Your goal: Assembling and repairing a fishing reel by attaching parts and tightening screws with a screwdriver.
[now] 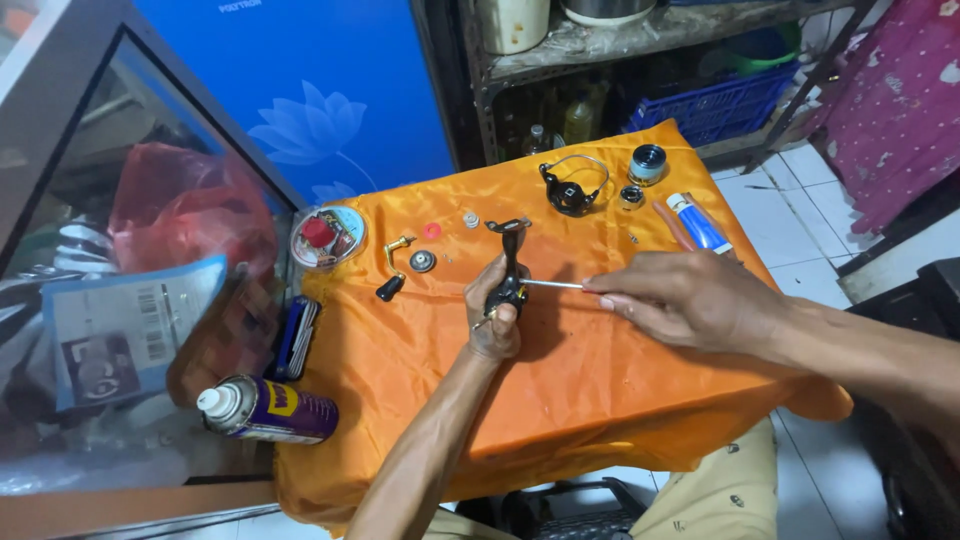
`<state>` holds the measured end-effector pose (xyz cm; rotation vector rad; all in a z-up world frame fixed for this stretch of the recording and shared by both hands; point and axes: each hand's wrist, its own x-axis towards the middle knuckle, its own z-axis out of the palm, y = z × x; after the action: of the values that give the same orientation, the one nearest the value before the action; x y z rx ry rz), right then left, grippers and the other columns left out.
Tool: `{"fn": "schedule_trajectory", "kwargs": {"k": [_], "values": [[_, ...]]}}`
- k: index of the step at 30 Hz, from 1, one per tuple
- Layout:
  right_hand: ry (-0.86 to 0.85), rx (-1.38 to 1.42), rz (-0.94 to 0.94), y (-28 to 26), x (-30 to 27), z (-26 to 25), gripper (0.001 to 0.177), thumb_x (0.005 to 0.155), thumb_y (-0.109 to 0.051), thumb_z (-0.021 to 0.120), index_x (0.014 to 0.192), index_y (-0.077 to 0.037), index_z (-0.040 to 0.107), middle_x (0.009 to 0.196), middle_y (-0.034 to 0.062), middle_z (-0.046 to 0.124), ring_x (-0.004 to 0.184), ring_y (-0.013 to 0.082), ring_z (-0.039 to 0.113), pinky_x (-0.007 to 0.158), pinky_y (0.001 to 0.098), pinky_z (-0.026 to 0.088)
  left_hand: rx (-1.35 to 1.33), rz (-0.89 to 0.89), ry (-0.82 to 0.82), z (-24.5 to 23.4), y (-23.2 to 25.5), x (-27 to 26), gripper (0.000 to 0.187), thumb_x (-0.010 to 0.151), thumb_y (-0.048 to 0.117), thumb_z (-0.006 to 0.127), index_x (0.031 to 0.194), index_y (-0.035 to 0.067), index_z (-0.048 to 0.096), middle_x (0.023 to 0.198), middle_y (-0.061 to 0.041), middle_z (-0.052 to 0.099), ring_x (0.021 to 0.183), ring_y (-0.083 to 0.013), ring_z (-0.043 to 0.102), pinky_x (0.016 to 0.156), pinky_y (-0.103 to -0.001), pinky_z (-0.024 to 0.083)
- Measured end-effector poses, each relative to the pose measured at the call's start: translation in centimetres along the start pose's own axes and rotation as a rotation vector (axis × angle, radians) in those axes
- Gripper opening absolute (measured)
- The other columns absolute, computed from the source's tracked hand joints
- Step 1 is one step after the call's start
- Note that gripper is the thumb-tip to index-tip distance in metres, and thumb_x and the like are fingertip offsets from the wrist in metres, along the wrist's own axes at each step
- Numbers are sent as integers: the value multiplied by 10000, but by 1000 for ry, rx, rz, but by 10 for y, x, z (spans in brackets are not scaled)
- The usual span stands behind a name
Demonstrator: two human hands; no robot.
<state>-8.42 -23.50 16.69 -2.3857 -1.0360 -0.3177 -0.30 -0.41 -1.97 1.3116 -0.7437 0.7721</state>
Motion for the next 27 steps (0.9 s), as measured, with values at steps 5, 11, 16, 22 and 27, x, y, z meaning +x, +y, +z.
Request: {"fn": "schedule_trajectory", "kwargs": {"k": [5,11,16,22,27], "values": [[-186,743,694,2,9,-4,243,903,-174,737,1113,-63,789,605,117,671,420,139,501,335,256,393,-12,1,-15,2,13,6,828,943,704,460,1141,-70,678,733,-143,643,631,-234,627,518,-337,499],[11,-113,93,-6,-8,-1,322,852,-189,701,1170,-190,747,859,70,693,674,172,664,513,308,561,-132,-53,37,6,4,8,810,955,693,424,1151,-51,680,721,-134,641,616,-201,616,502,-301,491],[195,-881,-516,-3,-11,0,252,1009,-175,495,1147,-226,700,897,43,614,518,119,507,415,236,447,-141,-82,34,6,0,-4,814,957,689,427,1156,-57,684,711,-135,636,596,-202,622,479,-301,489],[-82,133,223,-2,4,-4,204,897,-318,697,1061,-296,815,707,36,761,647,252,761,551,354,586,-109,-7,12,5,6,1,809,945,683,468,1168,-64,682,726,-157,639,609,-227,623,486,-329,490],[-86,323,480,-6,2,3,297,761,-240,847,1055,-248,817,640,64,735,416,157,620,357,292,477,-184,-82,21,11,10,4,884,940,750,392,1182,-53,671,708,-146,625,595,-200,609,463,-285,476]]}}
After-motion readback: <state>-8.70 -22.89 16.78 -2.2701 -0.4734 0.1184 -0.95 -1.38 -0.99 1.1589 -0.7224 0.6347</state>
